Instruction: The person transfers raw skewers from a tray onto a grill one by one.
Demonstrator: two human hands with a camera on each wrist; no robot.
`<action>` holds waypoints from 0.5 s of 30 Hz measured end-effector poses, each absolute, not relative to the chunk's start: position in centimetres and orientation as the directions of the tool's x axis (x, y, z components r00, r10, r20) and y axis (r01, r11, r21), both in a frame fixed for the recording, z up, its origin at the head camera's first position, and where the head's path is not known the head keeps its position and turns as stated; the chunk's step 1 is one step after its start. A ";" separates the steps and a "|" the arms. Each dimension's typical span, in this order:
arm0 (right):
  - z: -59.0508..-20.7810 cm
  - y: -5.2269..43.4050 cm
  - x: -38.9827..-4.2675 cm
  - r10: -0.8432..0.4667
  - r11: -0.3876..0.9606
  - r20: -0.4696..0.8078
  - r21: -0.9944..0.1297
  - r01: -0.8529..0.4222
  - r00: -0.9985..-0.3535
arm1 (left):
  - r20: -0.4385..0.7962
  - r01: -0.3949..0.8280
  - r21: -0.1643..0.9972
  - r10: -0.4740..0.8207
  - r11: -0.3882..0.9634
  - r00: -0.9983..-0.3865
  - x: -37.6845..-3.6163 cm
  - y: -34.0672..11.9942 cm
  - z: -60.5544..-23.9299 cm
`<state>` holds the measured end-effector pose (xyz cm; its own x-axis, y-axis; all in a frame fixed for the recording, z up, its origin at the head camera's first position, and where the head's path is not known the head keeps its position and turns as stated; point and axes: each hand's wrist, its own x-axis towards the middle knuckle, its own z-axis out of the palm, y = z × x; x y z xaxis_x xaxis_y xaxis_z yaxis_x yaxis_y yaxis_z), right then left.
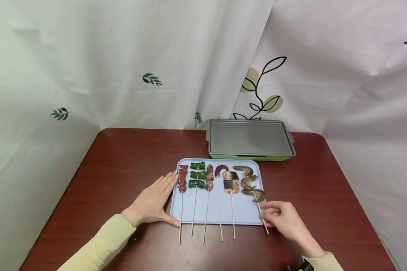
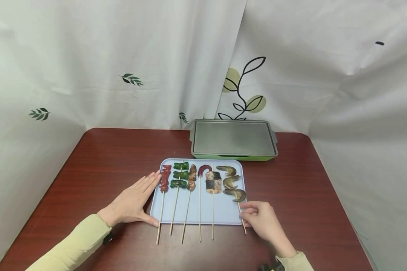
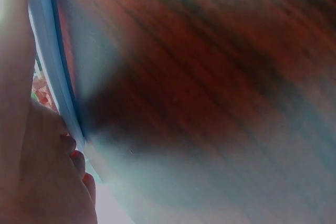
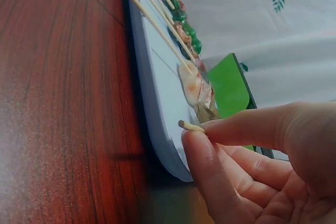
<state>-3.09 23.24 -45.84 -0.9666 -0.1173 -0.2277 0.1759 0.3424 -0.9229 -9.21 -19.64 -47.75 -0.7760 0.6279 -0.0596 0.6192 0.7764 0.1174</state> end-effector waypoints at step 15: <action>-44.1 24.3 -2.0 -0.140 0.391 -0.140 -0.918 0.075 -0.980 | -0.055 0.622 0.125 0.631 0.773 -0.774 -9.1 -19.7 -47.7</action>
